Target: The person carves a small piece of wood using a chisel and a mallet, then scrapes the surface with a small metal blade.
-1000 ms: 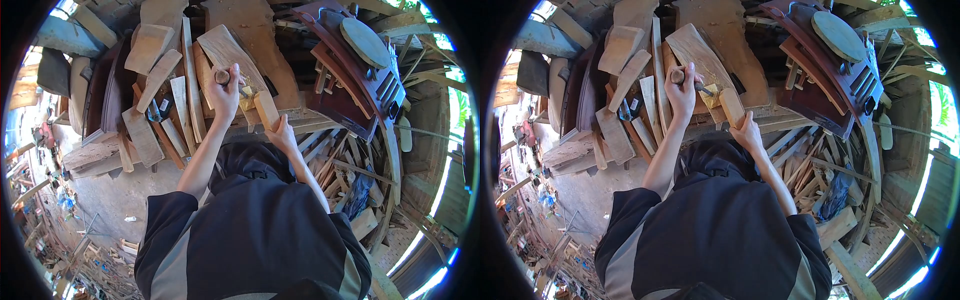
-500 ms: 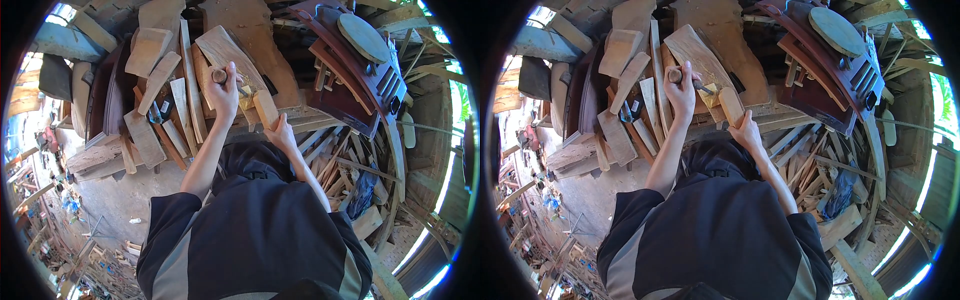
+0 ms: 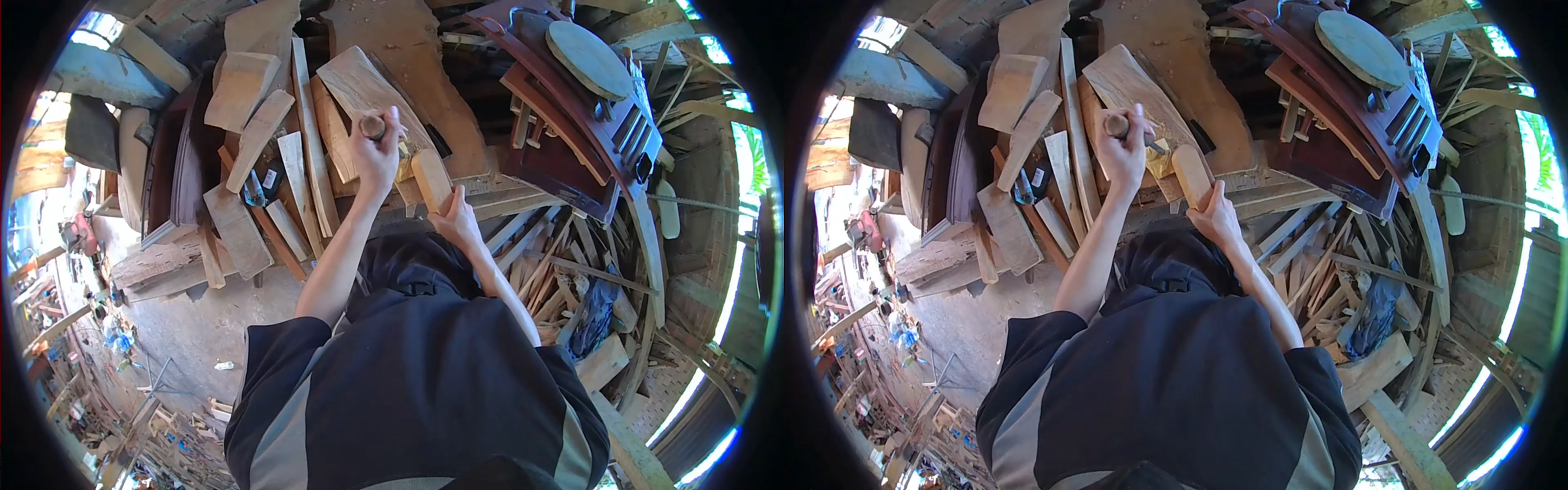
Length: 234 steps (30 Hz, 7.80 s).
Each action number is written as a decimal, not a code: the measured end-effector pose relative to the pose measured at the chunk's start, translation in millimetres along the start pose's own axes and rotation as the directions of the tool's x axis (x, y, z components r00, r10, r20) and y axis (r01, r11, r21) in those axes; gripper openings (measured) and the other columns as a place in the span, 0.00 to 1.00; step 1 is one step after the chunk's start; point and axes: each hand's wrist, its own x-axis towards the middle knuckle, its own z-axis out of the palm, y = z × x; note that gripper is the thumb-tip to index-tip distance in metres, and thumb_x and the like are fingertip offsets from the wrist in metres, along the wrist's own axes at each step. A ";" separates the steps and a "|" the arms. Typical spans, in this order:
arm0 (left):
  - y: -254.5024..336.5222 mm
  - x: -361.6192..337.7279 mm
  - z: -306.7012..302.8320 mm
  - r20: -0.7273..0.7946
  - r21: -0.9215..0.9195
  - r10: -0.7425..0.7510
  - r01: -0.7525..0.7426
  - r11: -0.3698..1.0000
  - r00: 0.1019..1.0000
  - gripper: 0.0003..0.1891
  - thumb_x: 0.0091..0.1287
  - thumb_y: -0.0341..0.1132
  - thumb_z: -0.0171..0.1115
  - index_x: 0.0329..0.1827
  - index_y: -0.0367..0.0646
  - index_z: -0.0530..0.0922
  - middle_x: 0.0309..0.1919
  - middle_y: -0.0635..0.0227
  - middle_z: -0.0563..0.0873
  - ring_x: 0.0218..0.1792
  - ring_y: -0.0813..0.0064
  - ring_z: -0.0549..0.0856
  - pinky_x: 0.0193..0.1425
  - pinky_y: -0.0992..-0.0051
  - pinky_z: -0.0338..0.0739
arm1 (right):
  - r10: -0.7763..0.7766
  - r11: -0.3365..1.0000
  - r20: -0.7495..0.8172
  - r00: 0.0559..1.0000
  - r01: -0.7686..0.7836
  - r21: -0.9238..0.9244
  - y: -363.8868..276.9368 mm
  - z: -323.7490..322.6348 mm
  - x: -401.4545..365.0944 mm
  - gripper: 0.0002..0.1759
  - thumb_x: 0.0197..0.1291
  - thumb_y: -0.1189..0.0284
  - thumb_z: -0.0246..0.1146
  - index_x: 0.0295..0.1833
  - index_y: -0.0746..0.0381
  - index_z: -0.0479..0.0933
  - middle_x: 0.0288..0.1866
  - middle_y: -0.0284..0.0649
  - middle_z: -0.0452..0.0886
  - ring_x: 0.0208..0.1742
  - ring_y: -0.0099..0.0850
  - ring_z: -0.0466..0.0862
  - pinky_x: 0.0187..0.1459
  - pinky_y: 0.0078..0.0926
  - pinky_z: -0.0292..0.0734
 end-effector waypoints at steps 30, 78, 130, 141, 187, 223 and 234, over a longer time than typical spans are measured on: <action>-38.5 -55.5 81.2 0.487 0.110 0.488 -0.605 0.788 0.724 0.13 0.57 0.28 0.72 0.36 0.43 0.72 0.28 0.64 0.79 0.28 0.60 0.83 0.30 0.64 0.77 | -0.038 0.892 -0.501 0.865 0.255 0.373 3.2 -72.0 -84.8 0.23 0.70 0.67 0.64 0.62 0.63 0.63 0.49 0.46 0.77 0.48 0.31 0.79 0.48 0.32 0.80; -8.7 -33.9 81.1 0.225 0.178 0.416 -0.457 0.871 0.881 0.13 0.56 0.30 0.73 0.31 0.42 0.73 0.23 0.60 0.79 0.24 0.56 0.82 0.28 0.64 0.76 | 0.076 0.616 -0.353 0.932 0.235 0.752 -13.7 -75.0 -75.4 0.18 0.72 0.66 0.61 0.58 0.63 0.64 0.40 0.53 0.84 0.29 0.40 0.87 0.36 0.37 0.85; -26.5 -47.2 87.8 0.302 0.142 0.322 -0.377 0.915 0.897 0.15 0.50 0.33 0.75 0.33 0.44 0.75 0.24 0.63 0.81 0.28 0.58 0.86 0.31 0.63 0.79 | -0.358 0.917 -0.387 0.850 0.241 -0.318 -111.5 -138.6 -93.5 0.26 0.63 0.66 0.72 0.61 0.65 0.72 0.49 0.50 0.85 0.49 0.39 0.87 0.52 0.37 0.81; -43.6 -62.9 99.2 0.431 0.184 0.334 -0.444 0.877 0.838 0.16 0.51 0.36 0.73 0.40 0.45 0.76 0.28 0.64 0.83 0.32 0.59 0.87 0.37 0.62 0.80 | -0.196 0.980 -0.548 0.813 0.177 -0.089 -42.0 -116.6 -90.7 0.28 0.66 0.62 0.70 0.62 0.67 0.69 0.57 0.53 0.80 0.55 0.40 0.84 0.54 0.36 0.79; -61.5 23.8 -11.3 -0.068 -0.233 -0.144 0.125 0.964 0.987 0.12 0.68 0.25 0.65 0.27 0.42 0.72 0.20 0.75 0.75 0.22 0.85 0.72 0.27 0.77 0.69 | -0.067 0.990 -0.119 0.991 0.051 -0.133 -54.3 -42.5 15.5 0.33 0.57 0.58 0.72 0.60 0.70 0.72 0.44 0.63 0.86 0.48 0.55 0.89 0.49 0.43 0.83; -16.4 -25.1 56.8 0.270 -0.055 0.256 -0.250 0.967 0.928 0.13 0.57 0.29 0.74 0.29 0.44 0.73 0.16 0.62 0.77 0.17 0.61 0.80 0.23 0.67 0.71 | -0.520 0.845 -0.331 0.787 0.416 -0.337 -97.9 -123.8 -96.5 0.28 0.57 0.70 0.74 0.62 0.69 0.77 0.48 0.51 0.86 0.46 0.41 0.89 0.52 0.35 0.82; -25.1 -52.1 75.5 0.432 0.114 0.306 -0.388 0.915 0.848 0.13 0.51 0.34 0.74 0.32 0.44 0.75 0.23 0.63 0.82 0.25 0.58 0.85 0.30 0.63 0.78 | -0.324 0.876 -0.632 0.704 0.475 0.081 -55.0 -97.9 -105.5 0.23 0.63 0.73 0.72 0.61 0.68 0.76 0.48 0.48 0.86 0.48 0.37 0.88 0.51 0.32 0.81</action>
